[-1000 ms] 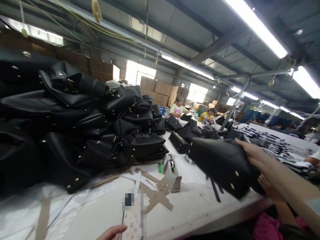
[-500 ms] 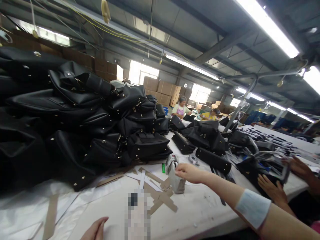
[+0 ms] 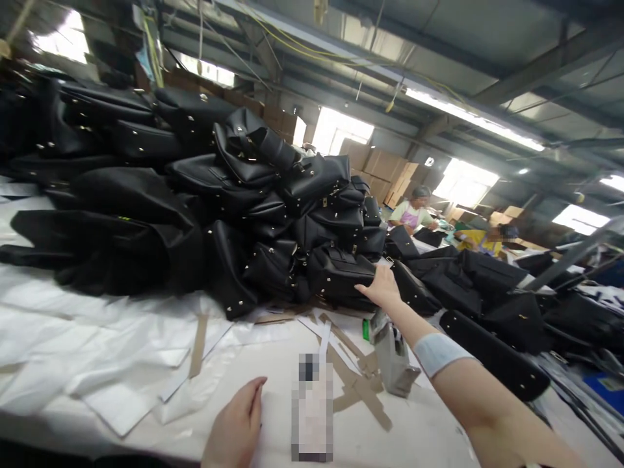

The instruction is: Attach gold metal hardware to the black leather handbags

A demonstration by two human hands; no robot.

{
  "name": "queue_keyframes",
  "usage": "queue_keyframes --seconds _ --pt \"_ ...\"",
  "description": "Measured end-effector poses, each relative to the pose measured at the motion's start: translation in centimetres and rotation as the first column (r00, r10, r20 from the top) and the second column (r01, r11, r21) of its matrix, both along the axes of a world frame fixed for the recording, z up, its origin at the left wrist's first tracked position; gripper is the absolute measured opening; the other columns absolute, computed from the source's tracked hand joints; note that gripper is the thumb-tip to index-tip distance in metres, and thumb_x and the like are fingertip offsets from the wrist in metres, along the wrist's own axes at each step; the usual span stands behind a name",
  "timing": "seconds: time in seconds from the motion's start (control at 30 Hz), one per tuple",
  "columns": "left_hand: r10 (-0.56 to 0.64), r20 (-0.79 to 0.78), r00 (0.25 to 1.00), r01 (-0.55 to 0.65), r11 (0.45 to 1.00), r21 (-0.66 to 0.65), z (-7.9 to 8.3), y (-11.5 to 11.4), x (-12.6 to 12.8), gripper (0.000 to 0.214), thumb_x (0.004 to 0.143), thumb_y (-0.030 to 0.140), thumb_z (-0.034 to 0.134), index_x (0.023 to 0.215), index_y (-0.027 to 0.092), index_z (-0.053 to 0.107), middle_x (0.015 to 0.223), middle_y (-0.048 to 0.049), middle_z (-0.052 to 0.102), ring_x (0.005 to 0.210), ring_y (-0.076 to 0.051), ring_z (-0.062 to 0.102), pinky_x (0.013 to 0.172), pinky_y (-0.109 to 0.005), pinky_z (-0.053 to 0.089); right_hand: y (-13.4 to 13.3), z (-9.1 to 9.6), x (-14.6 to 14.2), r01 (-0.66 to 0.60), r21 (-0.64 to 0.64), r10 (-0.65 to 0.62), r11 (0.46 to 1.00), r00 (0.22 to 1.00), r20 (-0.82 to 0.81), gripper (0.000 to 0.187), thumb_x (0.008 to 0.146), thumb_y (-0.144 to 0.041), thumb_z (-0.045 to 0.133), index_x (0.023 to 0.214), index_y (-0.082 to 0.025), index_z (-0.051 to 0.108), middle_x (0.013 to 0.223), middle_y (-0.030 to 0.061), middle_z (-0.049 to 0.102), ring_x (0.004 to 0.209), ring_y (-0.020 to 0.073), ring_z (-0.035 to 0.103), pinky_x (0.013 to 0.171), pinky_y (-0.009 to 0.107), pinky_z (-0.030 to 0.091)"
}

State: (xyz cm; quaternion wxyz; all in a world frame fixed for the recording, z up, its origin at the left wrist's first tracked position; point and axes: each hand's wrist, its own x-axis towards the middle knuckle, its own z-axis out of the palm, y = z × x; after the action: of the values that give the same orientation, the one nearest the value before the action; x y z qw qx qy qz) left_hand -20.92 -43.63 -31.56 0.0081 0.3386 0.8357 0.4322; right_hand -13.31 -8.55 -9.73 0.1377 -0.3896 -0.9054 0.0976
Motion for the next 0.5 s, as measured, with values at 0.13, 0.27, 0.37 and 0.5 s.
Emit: queue_keyframes --seconds 0.13,0.27,0.37,0.5 --pt "0.014 -0.024 1.000 -0.014 1.000 -0.016 0.1 0.0 0.4 0.039 0.091 0.030 0.033 0.107 0.020 0.067 0.107 -0.0041 0.074 0.099 -0.020 0.070 0.087 -0.032 0.058 -1.0 -0.2 -2.1 -0.209 0.209 0.155 0.955 0.956 0.247 0.050 0.071 -0.025 0.078 0.117 -0.015 0.061 0.122 0.0149 0.059 0.118 0.0295 0.050 0.101 0.036 0.036" --pt "0.020 -0.040 0.999 -0.021 1.000 -0.020 0.0 -0.1 0.4 0.039 0.091 0.030 0.033 0.107 0.018 0.067 0.107 -0.0056 0.074 0.100 -0.022 0.070 0.089 -0.035 0.057 -2.5 1.7 -2.5 -0.259 0.343 0.123 0.903 0.921 0.370 0.013 0.086 -0.021 0.061 0.094 -0.013 0.067 0.105 0.0155 0.065 0.104 0.0263 0.058 0.087 0.032 0.043" --pt "-0.002 -0.045 0.999 0.002 1.000 -0.002 -0.1 -0.1 0.2 0.040 0.091 0.031 0.033 0.107 0.017 0.067 0.108 -0.0075 0.073 0.100 -0.023 0.070 0.089 -0.038 0.057 -4.6 5.4 0.7 -0.222 0.447 0.057 0.867 0.933 0.355 0.019 0.091 -0.027 0.053 0.096 -0.013 0.066 0.105 0.0149 0.066 0.103 0.0261 0.059 0.082 0.031 0.043" --pt "-0.034 -0.034 0.999 0.034 0.999 0.010 0.4 -0.2 0.0 0.039 0.090 0.032 0.035 0.106 0.018 0.067 0.106 -0.0080 0.073 0.098 -0.025 0.070 0.087 -0.039 0.057 -10.2 11.8 11.5 -0.130 0.538 -0.017 0.833 0.965 0.261 0.033 0.093 -0.043 0.046 0.086 -0.019 0.067 0.092 0.0094 0.068 0.088 0.0263 0.063 0.071 0.033 0.045"
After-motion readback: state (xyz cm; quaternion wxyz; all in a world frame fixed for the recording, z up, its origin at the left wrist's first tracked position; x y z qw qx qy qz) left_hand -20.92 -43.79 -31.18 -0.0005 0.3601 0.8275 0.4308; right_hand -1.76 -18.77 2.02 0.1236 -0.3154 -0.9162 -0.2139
